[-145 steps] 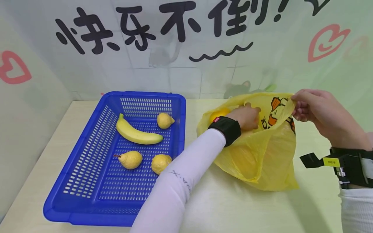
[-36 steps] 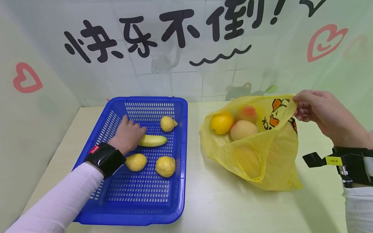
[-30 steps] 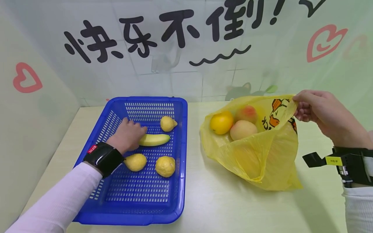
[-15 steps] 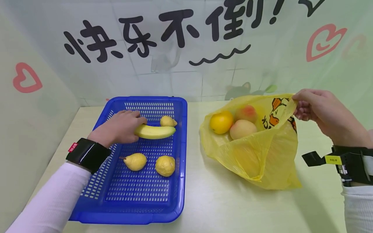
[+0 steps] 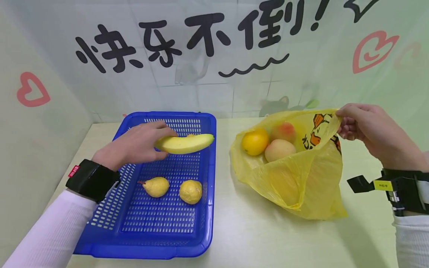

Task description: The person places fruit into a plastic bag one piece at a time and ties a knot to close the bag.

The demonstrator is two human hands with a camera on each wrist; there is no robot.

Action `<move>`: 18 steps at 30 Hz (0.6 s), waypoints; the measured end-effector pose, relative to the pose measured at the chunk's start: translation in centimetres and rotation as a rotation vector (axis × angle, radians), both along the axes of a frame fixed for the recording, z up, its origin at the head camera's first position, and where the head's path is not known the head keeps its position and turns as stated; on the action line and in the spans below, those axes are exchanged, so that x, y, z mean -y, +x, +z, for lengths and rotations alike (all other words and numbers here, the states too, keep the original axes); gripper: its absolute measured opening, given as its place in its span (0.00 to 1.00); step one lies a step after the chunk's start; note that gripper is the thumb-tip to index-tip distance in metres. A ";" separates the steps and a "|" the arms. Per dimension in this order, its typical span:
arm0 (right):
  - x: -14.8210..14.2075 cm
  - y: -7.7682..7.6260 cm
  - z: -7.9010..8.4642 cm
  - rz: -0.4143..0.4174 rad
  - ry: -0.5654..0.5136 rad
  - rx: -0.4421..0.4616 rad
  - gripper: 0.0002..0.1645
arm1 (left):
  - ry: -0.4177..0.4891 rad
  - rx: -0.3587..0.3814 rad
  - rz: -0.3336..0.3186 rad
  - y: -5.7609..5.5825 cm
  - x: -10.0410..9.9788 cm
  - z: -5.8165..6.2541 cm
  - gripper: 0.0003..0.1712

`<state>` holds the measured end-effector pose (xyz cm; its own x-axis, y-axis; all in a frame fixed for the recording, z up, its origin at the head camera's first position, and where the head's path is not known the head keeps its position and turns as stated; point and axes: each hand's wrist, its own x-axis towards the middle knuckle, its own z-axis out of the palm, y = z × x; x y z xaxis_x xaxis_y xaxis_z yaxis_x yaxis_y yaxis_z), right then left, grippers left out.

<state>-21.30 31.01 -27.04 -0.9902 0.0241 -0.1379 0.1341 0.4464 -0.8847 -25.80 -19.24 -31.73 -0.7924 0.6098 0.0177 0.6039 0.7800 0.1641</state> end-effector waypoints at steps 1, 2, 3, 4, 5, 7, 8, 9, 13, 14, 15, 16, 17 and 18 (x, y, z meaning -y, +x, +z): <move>0.0 0.0 0.0 0.000 -0.001 0.001 0.18 | 0.014 0.003 -0.003 0.0 -0.2 0.2 0.23; 0.1 0.0 0.1 0.000 0.001 0.002 0.18 | 0.026 0.006 -0.007 0.0 -0.5 0.5 0.23; 0.1 0.0 0.1 0.001 0.005 0.002 0.18 | 0.036 0.012 -0.013 0.1 -0.8 0.7 0.23; 0.1 0.1 0.1 0.002 0.009 0.002 0.18 | 0.041 0.017 -0.021 0.1 -1.1 0.9 0.23; 0.1 0.1 0.1 0.003 0.011 0.002 0.17 | 0.046 0.019 -0.033 0.2 -1.4 1.1 0.24; 0.1 0.1 0.1 0.004 0.015 0.001 0.17 | 0.046 0.024 -0.058 0.3 -1.9 1.4 0.25; 0.1 0.1 0.2 0.004 0.016 0.001 0.17 | 0.047 0.028 -0.073 0.4 -2.3 1.6 0.25; 0.1 0.2 0.2 0.004 0.016 0.001 0.17 | 0.047 0.030 -0.088 0.5 -2.6 1.6 0.25; 0.1 0.2 0.2 0.004 0.013 0.003 0.17 | 0.048 0.033 -0.137 0.7 -3.8 2.0 0.25; 0.1 0.2 0.2 0.005 0.012 0.002 0.17 | 0.049 0.031 -0.145 0.7 -4.1 2.1 0.24; 0.1 0.2 0.2 0.004 0.011 0.001 0.17 | 0.049 0.030 -0.151 0.7 -4.5 2.2 0.24; 0.1 0.2 0.3 0.005 0.008 0.001 0.17 | 0.048 0.029 -0.158 0.7 -4.8 2.4 0.23; 0.1 0.2 0.3 0.004 0.006 0.002 0.17 | 0.047 0.029 -0.163 0.7 -5.1 2.5 0.23; 0.1 0.2 0.3 0.004 0.004 0.001 0.17 | 0.045 0.029 -0.167 0.7 -5.5 2.7 0.23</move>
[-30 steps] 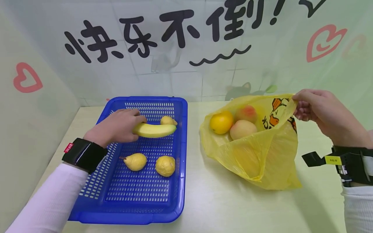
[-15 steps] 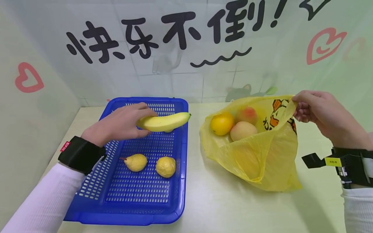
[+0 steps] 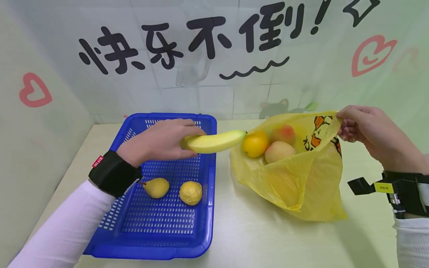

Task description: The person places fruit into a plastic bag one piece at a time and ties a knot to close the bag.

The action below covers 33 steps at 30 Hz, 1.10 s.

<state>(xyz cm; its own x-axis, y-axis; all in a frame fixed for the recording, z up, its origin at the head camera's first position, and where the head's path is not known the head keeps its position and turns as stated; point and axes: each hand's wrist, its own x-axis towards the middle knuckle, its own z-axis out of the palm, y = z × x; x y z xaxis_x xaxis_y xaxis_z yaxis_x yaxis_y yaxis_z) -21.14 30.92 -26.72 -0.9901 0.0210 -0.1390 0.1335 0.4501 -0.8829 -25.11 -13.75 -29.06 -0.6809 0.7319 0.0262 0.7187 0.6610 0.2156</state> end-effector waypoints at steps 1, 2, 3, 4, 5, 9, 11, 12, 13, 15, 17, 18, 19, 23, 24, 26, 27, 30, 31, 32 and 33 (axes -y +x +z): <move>0.0 0.0 0.0 -0.001 -0.002 0.001 0.17 | -0.001 0.002 -0.005 0.0 -0.3 0.1 0.23; 0.0 0.0 0.0 -0.002 -0.010 0.003 0.17 | 0.000 0.005 -0.011 0.0 -0.7 0.2 0.23; 0.1 0.0 0.0 -0.005 -0.012 0.005 0.17 | -0.004 0.009 -0.015 -0.1 -1.0 0.2 0.24; 0.0 0.1 0.0 -0.005 -0.018 0.008 0.17 | -0.010 0.010 -0.020 -0.2 -1.4 0.2 0.24; 0.1 0.1 0.0 -0.009 -0.023 0.010 0.17 | -0.012 0.011 -0.027 -0.2 -1.7 0.2 0.24; -0.1 0.1 -0.1 -0.012 -0.046 0.012 0.17 | -0.015 0.003 -0.067 -0.6 -3.0 0.1 0.24; -0.2 0.0 -0.2 -0.010 -0.051 0.007 0.17 | -0.010 -0.007 -0.088 -0.6 -3.6 0.1 0.23; -0.2 0.0 -0.2 -0.006 -0.048 0.004 0.17 | -0.011 -0.012 -0.096 -0.6 -3.9 0.1 0.23; -0.2 0.0 -0.2 -0.005 -0.044 0.001 0.17 | -0.010 -0.019 -0.104 -0.6 -4.3 0.1 0.23; -0.1 -0.1 -0.2 -0.001 -0.027 -0.003 0.17 | -0.015 -0.029 -0.115 -0.5 -5.0 0.2 0.23; 0.1 -0.1 -0.1 0.004 -0.013 -0.006 0.17 | -0.021 -0.039 -0.128 -0.5 -5.7 0.1 0.24; 0.2 -0.1 -0.1 0.004 -0.007 -0.008 0.17 | -0.025 -0.045 -0.136 -0.4 -6.1 0.1 0.25; 0.3 -0.1 -0.1 0.003 -0.007 -0.009 0.17 | -0.032 -0.051 -0.144 -0.4 -6.5 0.0 0.25; 0.5 -0.1 -0.1 0.002 -0.025 -0.007 0.17 | -0.071 -0.054 -0.172 -0.3 -8.2 -0.2 0.25; 0.5 -0.1 -0.1 0.002 -0.032 -0.005 0.17 | -0.082 -0.055 -0.179 -0.3 -8.6 -0.3 0.25; 0.5 -0.2 -0.1 0.005 -0.039 -0.001 0.17 | -0.104 -0.052 -0.187 -0.3 -9.4 -0.4 0.26; 0.4 -0.2 -0.2 0.009 -0.038 0.000 0.17 | -0.113 -0.052 -0.190 -0.3 -9.7 -0.5 0.26; 0.4 -0.1 -0.2 0.011 -0.015 -0.010 0.17 | -0.126 -0.059 -0.200 -0.4 -10.8 -0.7 0.25; 0.4 -0.1 -0.3 0.011 -0.007 -0.014 0.17 | -0.127 -0.060 -0.201 -0.4 -11.2 -0.7 0.25; 0.4 -0.1 -0.3 0.011 -0.002 -0.017 0.16 | -0.126 -0.059 -0.203 -0.5 -11.5 -0.7 0.24; 0.4 -0.2 -0.4 0.011 -0.002 -0.019 0.16 | -0.124 -0.059 -0.204 -0.5 -11.8 -0.7 0.23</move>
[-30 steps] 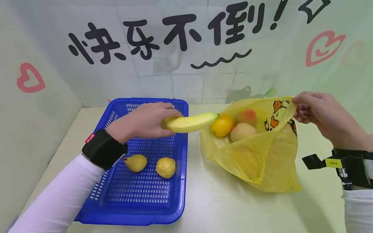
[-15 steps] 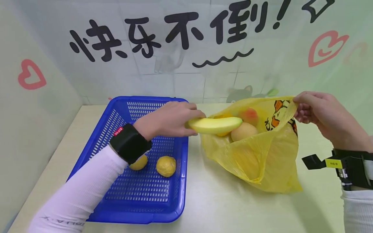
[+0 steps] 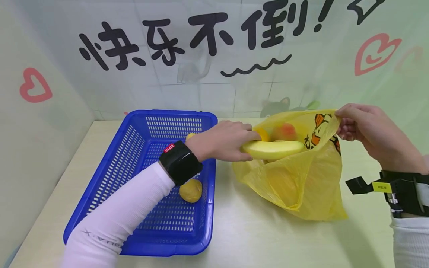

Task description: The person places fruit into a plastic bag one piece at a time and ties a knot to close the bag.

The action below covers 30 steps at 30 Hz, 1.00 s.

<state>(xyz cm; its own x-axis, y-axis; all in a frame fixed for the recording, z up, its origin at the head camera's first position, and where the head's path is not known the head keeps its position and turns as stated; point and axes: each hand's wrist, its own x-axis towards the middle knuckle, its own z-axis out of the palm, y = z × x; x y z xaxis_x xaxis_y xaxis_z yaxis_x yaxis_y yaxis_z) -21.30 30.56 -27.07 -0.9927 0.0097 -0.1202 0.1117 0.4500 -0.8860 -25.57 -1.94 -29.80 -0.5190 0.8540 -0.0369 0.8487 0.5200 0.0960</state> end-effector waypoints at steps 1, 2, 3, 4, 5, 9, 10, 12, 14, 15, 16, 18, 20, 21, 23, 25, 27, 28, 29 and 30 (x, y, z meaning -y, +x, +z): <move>0.0 0.0 0.0 0.001 -0.007 0.000 0.16 | 0.002 0.000 0.001 0.0 -0.3 0.0 0.23; 0.0 -0.1 0.0 0.001 -0.018 0.002 0.16 | 0.004 0.003 0.002 0.0 -0.7 0.0 0.22; -0.1 -0.1 -0.1 0.005 -0.029 0.003 0.16 | 0.005 0.004 0.002 0.0 -1.0 0.0 0.21; -0.1 -0.1 -0.1 0.007 -0.044 0.006 0.16 | 0.003 0.006 0.001 0.0 -1.3 0.0 0.21; -0.1 -0.2 -0.1 0.009 -0.059 0.007 0.16 | 0.002 0.008 -0.003 0.0 -1.6 0.1 0.20; -0.1 -0.2 -0.2 0.016 -0.085 0.002 0.16 | -0.012 0.005 -0.025 0.0 -2.9 -0.2 0.20; 0.0 -0.2 -0.2 0.016 -0.088 0.001 0.16 | -0.017 0.006 -0.030 0.1 -3.3 -0.3 0.20; 0.0 -0.3 -0.2 0.018 -0.088 -0.001 0.16 | -0.028 -0.001 -0.037 0.1 -4.0 -0.5 0.20; 0.0 -0.3 -0.2 0.018 -0.083 -0.003 0.16 | -0.042 -0.008 -0.043 0.2 -4.7 -0.6 0.19; 0.0 -0.3 -0.2 0.017 -0.084 -0.002 0.16 | -0.050 -0.012 -0.047 0.2 -5.0 -0.7 0.19; 0.0 -0.3 -0.2 0.016 -0.089 0.000 0.16 | -0.057 -0.016 -0.050 0.3 -5.4 -0.7 0.18; -0.1 -0.4 -0.2 0.022 -0.100 0.007 0.16 | -0.072 -0.024 -0.055 0.4 -6.0 -0.7 0.17; -0.1 -0.4 -0.2 0.025 -0.132 0.014 0.16 | -0.082 -0.024 -0.059 0.5 -6.6 -0.7 0.15; -0.1 -0.5 -0.2 0.028 -0.145 0.018 0.15 | -0.088 -0.023 -0.060 0.5 -6.8 -0.7 0.14; 0.0 -0.5 -0.2 0.035 -0.169 0.022 0.15 | -0.103 -0.021 -0.059 0.5 -7.3 -0.8 0.13; 0.1 -0.4 -0.2 0.035 -0.186 0.022 0.15 | -0.118 -0.026 -0.056 0.4 -7.8 -0.8 0.12; 0.2 -0.4 -0.1 0.036 -0.174 0.019 0.16 | -0.135 -0.034 -0.055 0.3 -8.2 -1.0 0.11; 0.2 -0.4 -0.1 0.036 -0.174 0.018 0.16 | -0.140 -0.037 -0.054 0.3 -8.4 -1.1 0.11; 0.2 -0.4 -0.1 0.033 -0.167 0.015 0.16 | -0.144 -0.040 -0.056 0.2 -8.6 -1.2 0.11; 0.3 -0.4 -0.1 0.030 -0.158 0.015 0.16 | -0.147 -0.044 -0.057 0.2 -8.8 -1.3 0.11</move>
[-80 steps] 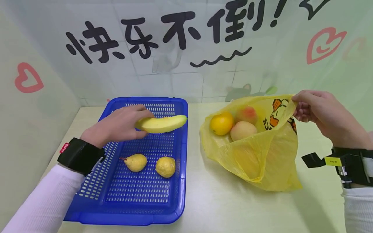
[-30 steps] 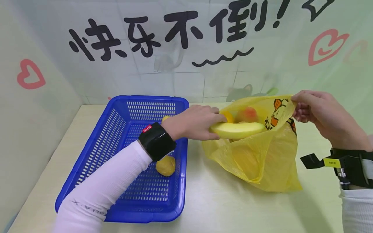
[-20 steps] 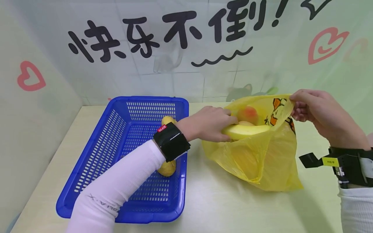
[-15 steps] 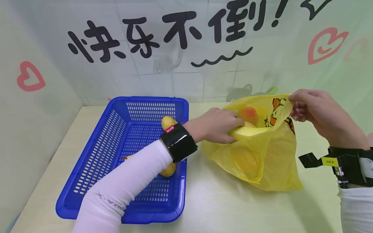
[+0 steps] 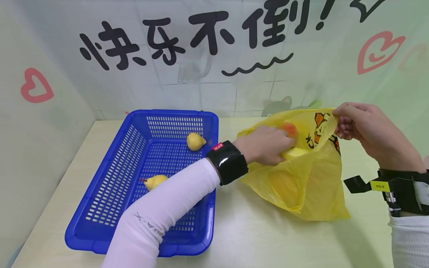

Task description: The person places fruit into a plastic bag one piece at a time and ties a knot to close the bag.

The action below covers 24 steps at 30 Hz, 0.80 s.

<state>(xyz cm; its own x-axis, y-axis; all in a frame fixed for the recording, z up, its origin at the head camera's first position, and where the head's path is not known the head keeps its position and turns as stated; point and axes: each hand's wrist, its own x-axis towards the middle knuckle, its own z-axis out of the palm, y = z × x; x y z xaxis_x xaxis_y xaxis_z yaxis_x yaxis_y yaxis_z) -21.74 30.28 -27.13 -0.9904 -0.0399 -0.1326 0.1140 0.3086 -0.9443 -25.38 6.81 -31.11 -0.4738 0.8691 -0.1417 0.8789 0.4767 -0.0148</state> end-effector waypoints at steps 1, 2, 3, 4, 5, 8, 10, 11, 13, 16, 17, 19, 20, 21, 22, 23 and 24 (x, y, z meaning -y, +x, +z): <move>0.0 0.0 0.0 -0.005 0.008 0.000 0.16 | -0.003 -0.002 -0.003 0.0 -0.2 -0.1 0.11; 0.1 0.0 0.0 -0.008 0.019 -0.003 0.17 | -0.010 -0.001 -0.004 0.0 -0.4 -0.2 0.11; 0.1 0.0 0.0 -0.012 0.023 -0.003 0.17 | -0.013 0.002 -0.004 0.0 -0.6 -0.2 0.11; 0.1 0.0 0.0 -0.015 0.029 -0.003 0.17 | -0.018 0.005 -0.003 0.1 -0.8 -0.3 0.11; 0.2 0.0 0.0 -0.018 0.041 -0.004 0.17 | -0.025 0.006 -0.001 0.1 -0.9 -0.3 0.11; 0.2 0.1 0.1 -0.021 0.051 -0.004 0.17 | -0.048 0.014 0.003 0.3 -1.5 -0.5 0.12; 0.1 0.1 0.0 -0.020 0.039 -0.001 0.17 | -0.059 0.018 -0.003 0.5 -1.8 -0.7 0.12; 0.1 0.1 0.0 -0.019 0.029 -0.001 0.17 | -0.061 0.019 -0.009 0.5 -1.9 -0.8 0.12; 0.1 0.1 0.0 -0.018 0.023 0.000 0.17 | -0.059 0.020 -0.022 0.6 -2.0 -1.0 0.13; 0.1 0.0 0.0 -0.022 0.033 0.000 0.17 | -0.030 0.041 -0.037 0.7 -2.0 -1.4 0.11; 0.1 0.0 0.1 -0.024 0.041 0.000 0.17 | -0.018 0.059 -0.034 0.7 -2.0 -1.5 0.11; 0.1 0.0 0.1 -0.027 0.049 0.003 0.17 | 0.004 0.093 -0.028 0.7 -1.9 -1.7 0.11; 0.1 0.0 0.1 -0.027 0.057 0.005 0.17 | 0.012 0.108 -0.025 0.7 -1.9 -1.8 0.11; 0.1 0.0 0.1 -0.027 0.060 0.005 0.17 | 0.019 0.120 -0.022 0.7 -1.9 -1.9 0.12; 0.1 0.0 0.1 -0.027 0.063 0.005 0.17 | 0.026 0.130 -0.017 0.7 -1.8 -2.0 0.13; 0.1 0.0 0.0 -0.027 0.063 0.006 0.17 | 0.033 0.134 -0.015 0.7 -1.8 -2.1 0.13; 0.1 0.0 0.0 -0.027 0.064 0.005 0.17 | 0.039 0.132 -0.016 0.7 -1.8 -2.2 0.13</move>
